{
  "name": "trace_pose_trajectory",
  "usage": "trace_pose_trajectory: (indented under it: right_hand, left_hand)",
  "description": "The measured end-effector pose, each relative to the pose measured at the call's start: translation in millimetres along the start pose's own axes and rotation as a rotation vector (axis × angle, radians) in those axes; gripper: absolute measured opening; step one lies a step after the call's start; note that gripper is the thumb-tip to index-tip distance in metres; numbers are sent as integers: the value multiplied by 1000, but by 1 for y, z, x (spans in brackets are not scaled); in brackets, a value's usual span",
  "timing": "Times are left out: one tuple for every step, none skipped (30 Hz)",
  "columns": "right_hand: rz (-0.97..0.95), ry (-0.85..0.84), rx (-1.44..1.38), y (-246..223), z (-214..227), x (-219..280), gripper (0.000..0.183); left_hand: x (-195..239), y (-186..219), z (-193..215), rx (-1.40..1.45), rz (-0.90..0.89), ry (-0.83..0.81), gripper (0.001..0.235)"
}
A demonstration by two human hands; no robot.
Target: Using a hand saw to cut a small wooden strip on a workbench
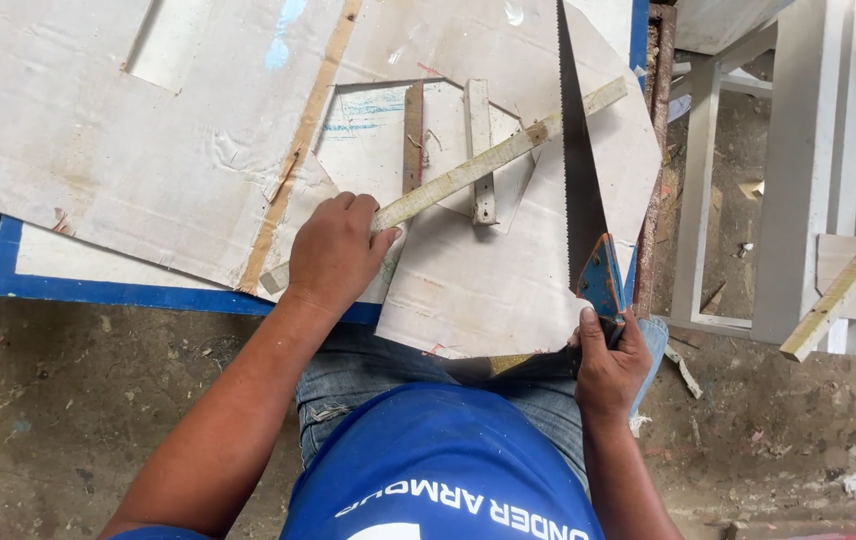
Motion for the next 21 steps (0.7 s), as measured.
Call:
trace_pose_trajectory:
  right_hand:
    - [-1,4,0,3,2,2,6]
    - [8,10,-26,4,5,5,5]
    - [18,15,-52,6,7,8,5]
    - [16,15,-51,8,10,9,5]
    - [39,13,-64,7,12,10,8]
    - [60,9,-76,7,14,12,11]
    - [57,7,-75,4,13,12,11]
    - [79,-2,-94,-1,12,12,12]
    - [101,-11,-114,-5,10,13,13]
    - [99,-14,-114,-9,8,13,13]
    - [104,-19,-125,-13,6,13,10]
    - [108,-23,-135,-17,4,13,7]
    - [107,-24,-134,-20,4,14,7]
    - [115,-27,-136,-23,2,15,6]
    - [123,-30,-139,-26,1,15,5]
    - [124,-26,-136,-26,1,16,5]
    - [113,-30,-123,-25,1,17,3]
    - [103,-31,-110,-24,1,18,1]
    - [106,-24,-108,-23,0,19,1]
    - [86,-36,-94,-21,-2,20,7]
    - [66,-48,-80,-18,-4,21,14]
  left_hand:
    - [0,0,0,0,-4,-1,32]
    - [1,3,9,-29,-20,98,34]
    - [4,5,18,-58,-35,198,40]
    - [3,4,15,-58,-35,196,40]
    - [4,4,15,-85,-48,225,42]
    - [5,4,15,-112,-59,253,44]
    - [5,5,13,-112,-56,250,44]
    - [6,8,14,-149,-75,272,45]
    - [6,12,14,-187,-94,294,47]
    - [5,11,13,-187,-91,293,47]
    - [5,11,12,-182,-90,296,46]
    - [4,12,10,-176,-90,298,46]
    - [4,12,11,-176,-89,297,46]
    - [3,12,13,-167,-94,298,46]
    - [1,13,16,-158,-100,300,47]
    - [-2,13,20,-156,-105,301,47]
    - [-5,12,23,-132,-100,283,44]
    - [-10,11,27,-107,-98,267,41]
    - [-18,8,28,-105,-106,268,41]
    - [-26,6,25,-51,-128,224,39]
    - [-33,4,21,2,-150,179,38]
Point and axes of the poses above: each hand's wrist, its own x-axis away from the middle knuckle, its own z-axis out of the back of the hand, y = z × x, the point moved 10 cm from there along -x, towards the middle knuckle, and after that the axes turned 12 degrees about -x, right-handed, at the moved point
